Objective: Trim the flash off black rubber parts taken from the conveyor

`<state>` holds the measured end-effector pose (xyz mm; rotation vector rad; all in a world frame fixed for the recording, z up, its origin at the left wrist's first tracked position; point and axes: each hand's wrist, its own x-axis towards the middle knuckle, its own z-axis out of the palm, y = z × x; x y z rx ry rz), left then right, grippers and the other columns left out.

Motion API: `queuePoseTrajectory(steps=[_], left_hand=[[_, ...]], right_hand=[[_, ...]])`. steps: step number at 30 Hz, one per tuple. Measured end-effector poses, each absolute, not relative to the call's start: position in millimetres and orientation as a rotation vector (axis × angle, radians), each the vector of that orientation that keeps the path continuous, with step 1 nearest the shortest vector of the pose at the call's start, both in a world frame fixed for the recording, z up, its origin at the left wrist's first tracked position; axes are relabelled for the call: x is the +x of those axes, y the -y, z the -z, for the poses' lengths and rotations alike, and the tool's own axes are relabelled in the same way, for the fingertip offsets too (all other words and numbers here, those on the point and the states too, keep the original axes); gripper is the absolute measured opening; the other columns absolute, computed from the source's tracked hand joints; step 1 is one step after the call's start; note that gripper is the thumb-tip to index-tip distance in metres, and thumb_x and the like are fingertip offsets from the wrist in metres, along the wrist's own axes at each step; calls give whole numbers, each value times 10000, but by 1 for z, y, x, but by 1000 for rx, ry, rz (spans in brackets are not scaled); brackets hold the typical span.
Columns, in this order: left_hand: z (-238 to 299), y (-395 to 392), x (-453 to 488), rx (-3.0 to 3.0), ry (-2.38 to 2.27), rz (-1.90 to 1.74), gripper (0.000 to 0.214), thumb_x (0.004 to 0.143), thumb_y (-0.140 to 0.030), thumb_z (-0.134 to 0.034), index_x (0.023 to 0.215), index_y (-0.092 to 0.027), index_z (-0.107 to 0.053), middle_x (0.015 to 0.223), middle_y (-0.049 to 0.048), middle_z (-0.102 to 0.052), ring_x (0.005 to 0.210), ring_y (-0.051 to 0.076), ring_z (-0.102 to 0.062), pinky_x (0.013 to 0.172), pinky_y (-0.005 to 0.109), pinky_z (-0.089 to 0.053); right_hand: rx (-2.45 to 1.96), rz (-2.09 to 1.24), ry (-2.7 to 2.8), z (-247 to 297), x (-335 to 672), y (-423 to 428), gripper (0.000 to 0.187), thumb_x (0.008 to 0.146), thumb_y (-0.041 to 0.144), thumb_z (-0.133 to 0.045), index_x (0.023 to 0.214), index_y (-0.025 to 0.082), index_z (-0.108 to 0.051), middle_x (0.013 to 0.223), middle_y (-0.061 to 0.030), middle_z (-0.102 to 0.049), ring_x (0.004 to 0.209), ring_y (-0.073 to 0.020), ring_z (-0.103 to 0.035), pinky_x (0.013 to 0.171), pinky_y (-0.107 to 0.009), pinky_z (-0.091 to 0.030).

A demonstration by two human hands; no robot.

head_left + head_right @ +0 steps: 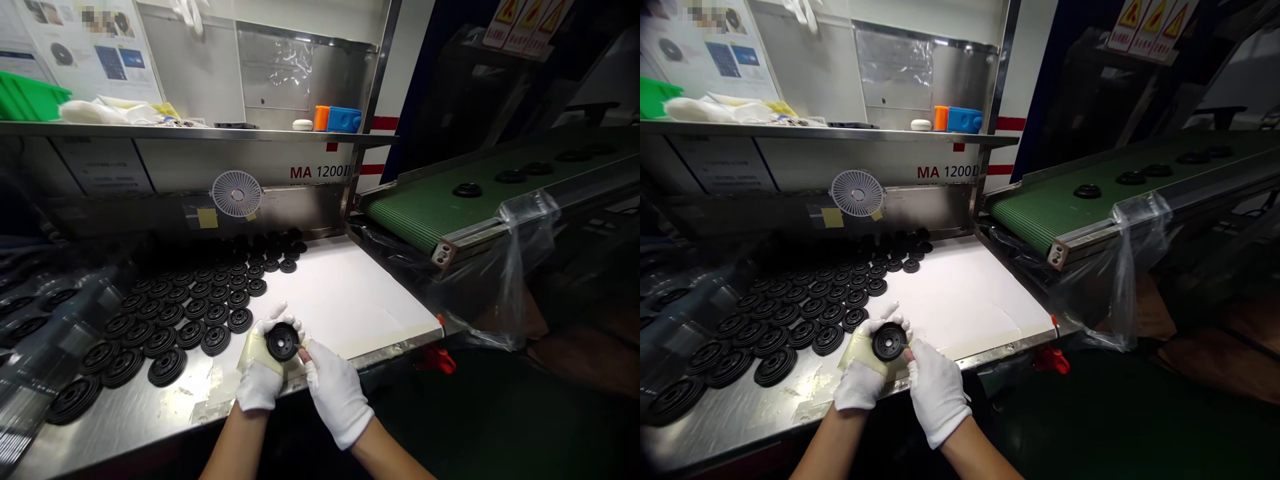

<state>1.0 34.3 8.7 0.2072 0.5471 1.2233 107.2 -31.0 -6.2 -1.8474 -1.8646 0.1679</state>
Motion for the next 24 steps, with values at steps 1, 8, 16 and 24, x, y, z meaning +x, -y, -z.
queuePoseTrajectory(steps=[1, 8, 16, 24], left_hand=[[-9, -35, 3, 198, -540, -1254, 309, 683, -117, -553, 988, -145, -594, 670, 33, -595, 627, 162, -593, 605, 324, -513], [-8, -36, 8, 191, -503, -1414, 286, 709, -102, -560, 960, -234, -593, 696, -24, -595, 679, 100, -597, 739, 247, -493], [-4, -34, 4, 254, -522, -1260, 329, 670, -130, -557, 996, -137, -594, 674, 34, -594, 633, 154, -590, 644, 327, -509], [-9, -28, 11, 288, -535, -1446, 372, 696, -120, -579, 1052, -228, -573, 772, 2, -622, 719, 117, -606, 763, 275, -498]], right_hand=[[-1862, -173, 1857, 7, 108, 31, 215, 919, 298, -357, 850, 247, -554, 726, 16, -644, 636, -162, -588, 553, -276, -298], [-1835, -210, 1877, 2, 92, 38, 210, 913, 296, -366, 851, 250, -560, 722, 18, -651, 606, -149, -580, 522, -262, -280], [-1880, -151, 1825, 8, 108, 34, 205, 908, 304, -376, 838, 243, -558, 727, 8, -648, 614, -160, -582, 536, -277, -274], [-1831, -207, 1842, 3, 90, 40, 195, 906, 291, -379, 816, 245, -545, 688, 29, -634, 572, -139, -554, 515, -260, -259]])
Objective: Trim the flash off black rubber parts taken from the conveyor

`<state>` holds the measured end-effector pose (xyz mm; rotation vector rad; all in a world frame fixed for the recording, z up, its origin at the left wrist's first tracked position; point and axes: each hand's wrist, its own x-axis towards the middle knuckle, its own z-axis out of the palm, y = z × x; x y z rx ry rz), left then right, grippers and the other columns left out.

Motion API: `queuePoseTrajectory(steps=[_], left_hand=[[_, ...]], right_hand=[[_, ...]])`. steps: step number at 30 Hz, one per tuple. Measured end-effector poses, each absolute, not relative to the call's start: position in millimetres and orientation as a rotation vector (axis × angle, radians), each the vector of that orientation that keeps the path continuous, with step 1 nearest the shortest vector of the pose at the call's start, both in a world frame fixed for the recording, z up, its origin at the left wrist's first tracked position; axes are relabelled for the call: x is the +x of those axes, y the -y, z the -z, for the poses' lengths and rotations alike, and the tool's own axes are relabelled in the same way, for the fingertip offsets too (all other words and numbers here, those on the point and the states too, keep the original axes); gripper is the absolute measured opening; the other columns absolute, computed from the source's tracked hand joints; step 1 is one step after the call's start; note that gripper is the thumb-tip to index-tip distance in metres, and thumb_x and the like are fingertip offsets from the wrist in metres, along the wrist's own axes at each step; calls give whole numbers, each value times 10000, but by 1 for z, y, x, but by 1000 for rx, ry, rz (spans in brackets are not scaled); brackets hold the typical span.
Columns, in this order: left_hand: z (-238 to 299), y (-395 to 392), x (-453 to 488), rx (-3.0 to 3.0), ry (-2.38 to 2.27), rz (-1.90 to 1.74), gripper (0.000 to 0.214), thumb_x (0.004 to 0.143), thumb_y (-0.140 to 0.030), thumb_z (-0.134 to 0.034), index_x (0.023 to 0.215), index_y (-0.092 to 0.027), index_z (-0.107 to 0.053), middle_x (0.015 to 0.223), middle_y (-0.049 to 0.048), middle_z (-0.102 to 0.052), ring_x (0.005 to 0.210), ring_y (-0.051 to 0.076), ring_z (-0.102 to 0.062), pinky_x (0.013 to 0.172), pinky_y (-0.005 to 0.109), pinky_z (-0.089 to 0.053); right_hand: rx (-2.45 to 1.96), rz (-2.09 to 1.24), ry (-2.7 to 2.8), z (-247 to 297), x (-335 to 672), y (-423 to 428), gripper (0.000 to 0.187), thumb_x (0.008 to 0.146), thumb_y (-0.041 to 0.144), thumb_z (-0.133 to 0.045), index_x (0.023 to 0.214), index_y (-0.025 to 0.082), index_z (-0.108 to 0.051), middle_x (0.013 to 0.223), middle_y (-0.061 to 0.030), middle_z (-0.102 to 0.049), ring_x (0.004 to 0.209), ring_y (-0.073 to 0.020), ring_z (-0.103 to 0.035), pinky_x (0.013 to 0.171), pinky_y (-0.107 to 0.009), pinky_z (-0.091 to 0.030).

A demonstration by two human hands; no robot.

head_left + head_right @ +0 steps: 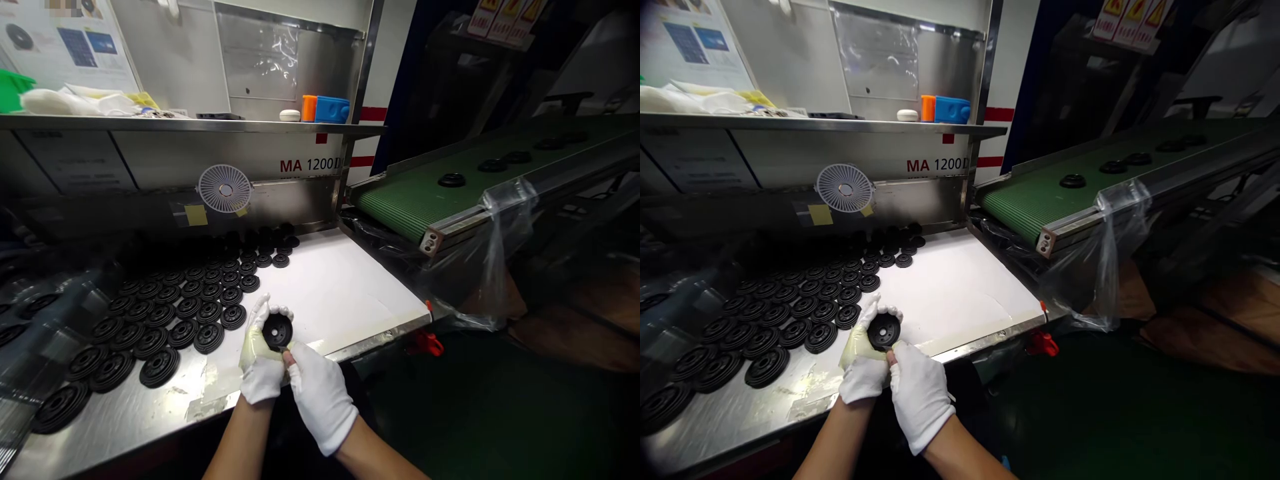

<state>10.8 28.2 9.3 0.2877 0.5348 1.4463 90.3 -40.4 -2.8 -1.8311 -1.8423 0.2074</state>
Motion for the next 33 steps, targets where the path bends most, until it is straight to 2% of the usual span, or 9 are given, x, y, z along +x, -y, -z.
queuePoseTrajectory(steps=[3, 5, 9, 14, 18, 20, 26, 29, 33], left_hand=[[-12, -28, 6, 299, -557, -1320, 386, 706, -164, -540, 1090, -192, -570, 930, 84, -645, 801, 184, -625, 753, 360, -511], [-11, -30, 5, 284, -572, -1192, 396, 688, -181, -530, 1079, -152, -580, 872, 114, -649, 738, 214, -629, 666, 396, -523], [-9, -34, 12, 245, -579, -1225, 316, 671, -177, -579, 985, -164, -601, 659, 22, -600, 609, 149, -591, 603, 308, -515], [-9, -33, 19, 234, -575, -1333, 310, 702, -199, -584, 1012, -216, -583, 715, 2, -617, 696, 129, -609, 725, 284, -503], [-8, -31, 11, 247, -555, -1251, 373, 704, -185, -528, 1075, -205, -564, 916, 80, -644, 845, 209, -626, 766, 409, -505], [-7, -31, 8, 238, -536, -1179, 360, 701, -182, -520, 1057, -178, -576, 894, 103, -643, 813, 234, -630, 735, 457, -508], [-4, -33, 18, 193, -478, -1336, 154, 734, -159, -571, 879, -198, -607, 633, -18, -566, 630, 112, -583, 760, 322, -508], [-4, -31, 21, 210, -462, -1430, 238, 739, -127, -564, 954, -224, -598, 706, -21, -596, 718, 101, -600, 827, 291, -482], [-5, -29, 13, 229, -492, -1252, 374, 719, -142, -532, 1085, -203, -572, 923, 79, -634, 924, 236, -607, 812, 434, -490]], right_hand=[[-1834, -162, 1845, 3, 95, 40, 195, 903, 294, -382, 803, 244, -541, 677, 28, -627, 566, -144, -551, 515, -272, -251], [-1848, -133, 1828, 5, 102, 39, 204, 906, 298, -378, 795, 241, -540, 684, 24, -627, 575, -147, -557, 523, -277, -255], [-1875, -121, 1794, 10, 108, 38, 203, 911, 290, -370, 822, 240, -546, 705, 20, -633, 590, -148, -566, 536, -277, -269], [-1871, -150, 1819, 6, 95, 41, 208, 905, 288, -379, 779, 234, -535, 656, 30, -614, 562, -138, -552, 517, -272, -260], [-1841, -150, 1841, 1, 97, 41, 214, 910, 279, -373, 772, 230, -529, 661, 30, -610, 564, -134, -548, 521, -270, -261], [-1839, -134, 1833, 2, 103, 41, 218, 912, 282, -368, 786, 228, -538, 670, 23, -617, 566, -137, -547, 525, -271, -262], [-1863, -130, 1800, 8, 102, 43, 222, 914, 286, -365, 778, 226, -530, 659, 21, -615, 560, -138, -544, 518, -274, -248], [-1853, -156, 1822, 6, 97, 45, 233, 917, 288, -360, 748, 224, -509, 636, 31, -596, 543, -129, -532, 510, -270, -240], [-1828, -137, 1822, 5, 104, 43, 218, 912, 274, -366, 772, 221, -524, 658, 24, -605, 559, -132, -535, 523, -270, -250]])
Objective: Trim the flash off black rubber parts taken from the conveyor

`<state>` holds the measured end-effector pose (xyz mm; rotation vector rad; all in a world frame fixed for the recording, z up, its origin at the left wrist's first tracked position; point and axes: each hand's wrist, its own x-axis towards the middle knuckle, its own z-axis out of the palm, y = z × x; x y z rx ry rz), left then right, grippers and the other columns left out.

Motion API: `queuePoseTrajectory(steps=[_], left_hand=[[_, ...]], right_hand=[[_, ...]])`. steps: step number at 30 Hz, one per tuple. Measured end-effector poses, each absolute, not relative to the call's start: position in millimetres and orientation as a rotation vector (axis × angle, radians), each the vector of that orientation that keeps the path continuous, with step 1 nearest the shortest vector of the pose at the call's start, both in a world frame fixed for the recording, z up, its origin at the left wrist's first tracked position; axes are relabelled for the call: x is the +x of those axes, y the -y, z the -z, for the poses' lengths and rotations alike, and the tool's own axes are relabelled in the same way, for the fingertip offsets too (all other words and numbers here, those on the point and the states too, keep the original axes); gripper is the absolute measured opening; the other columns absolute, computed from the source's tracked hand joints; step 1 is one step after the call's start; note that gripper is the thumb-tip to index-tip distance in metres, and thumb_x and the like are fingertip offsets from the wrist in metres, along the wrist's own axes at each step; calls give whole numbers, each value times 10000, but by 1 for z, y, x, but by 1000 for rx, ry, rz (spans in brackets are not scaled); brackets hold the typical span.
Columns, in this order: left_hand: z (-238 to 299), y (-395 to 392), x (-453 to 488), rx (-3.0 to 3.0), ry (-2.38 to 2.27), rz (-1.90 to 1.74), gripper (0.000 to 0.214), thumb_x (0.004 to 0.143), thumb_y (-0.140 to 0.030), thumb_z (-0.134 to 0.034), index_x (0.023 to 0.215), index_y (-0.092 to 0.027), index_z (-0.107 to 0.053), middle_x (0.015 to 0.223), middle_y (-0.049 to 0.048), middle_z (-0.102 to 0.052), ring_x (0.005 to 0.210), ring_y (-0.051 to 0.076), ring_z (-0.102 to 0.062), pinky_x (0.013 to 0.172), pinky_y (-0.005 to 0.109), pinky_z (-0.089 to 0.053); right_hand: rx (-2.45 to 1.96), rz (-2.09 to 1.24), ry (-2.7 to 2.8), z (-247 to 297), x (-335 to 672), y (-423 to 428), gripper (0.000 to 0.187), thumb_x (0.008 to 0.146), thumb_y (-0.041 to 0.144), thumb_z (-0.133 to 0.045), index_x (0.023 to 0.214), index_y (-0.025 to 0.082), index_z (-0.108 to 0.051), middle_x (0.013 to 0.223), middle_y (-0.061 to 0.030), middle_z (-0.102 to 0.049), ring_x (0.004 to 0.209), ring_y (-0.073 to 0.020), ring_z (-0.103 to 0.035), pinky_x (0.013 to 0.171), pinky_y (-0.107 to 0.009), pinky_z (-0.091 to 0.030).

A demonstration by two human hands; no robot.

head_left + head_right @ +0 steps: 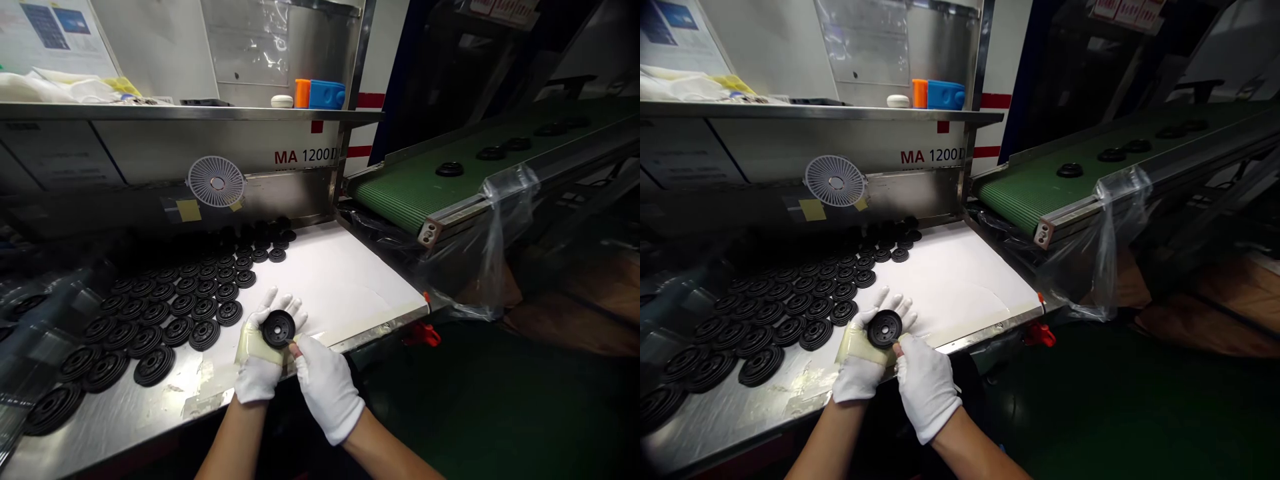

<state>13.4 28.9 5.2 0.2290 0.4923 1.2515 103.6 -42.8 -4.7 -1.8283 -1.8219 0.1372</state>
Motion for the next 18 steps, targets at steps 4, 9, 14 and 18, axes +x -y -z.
queuePoseTrajectory(steps=[4, 9, 14, 18], left_hand=[[-5, -32, 12, 172, -477, -1218, 304, 713, -135, -524, 1004, -165, -604, 692, 36, -592, 682, 166, -599, 681, 351, -517], [-3, -40, 18, 94, -493, -1282, 142, 726, -122, -567, 844, -185, -616, 629, -13, -564, 618, 106, -565, 667, 272, -518], [-7, -43, 10, -37, -498, -1264, 117, 797, -171, -489, 838, -163, -599, 736, 27, -627, 789, 167, -626, 820, 410, -514], [-10, -42, 6, -141, -484, -1213, 185, 821, -171, -447, 956, -134, -567, 846, 72, -652, 961, 239, -608, 870, 504, -479]], right_hand=[[-1844, -116, 1788, 8, 111, 40, 220, 914, 272, -361, 807, 219, -546, 681, 10, -620, 572, -137, -544, 534, -271, -265], [-1801, -197, 1832, 6, 102, 46, 234, 904, 282, -367, 747, 218, -528, 635, 18, -590, 546, -132, -523, 515, -270, -250], [-1709, -427, 1796, -11, 115, 56, 276, 922, 297, -339, 697, 219, -480, 632, 28, -560, 564, -114, -501, 533, -233, -296], [-1774, -457, 1735, -21, 136, 57, 296, 912, 349, -365, 662, 221, -458, 596, 29, -526, 551, -120, -482, 529, -230, -318]])
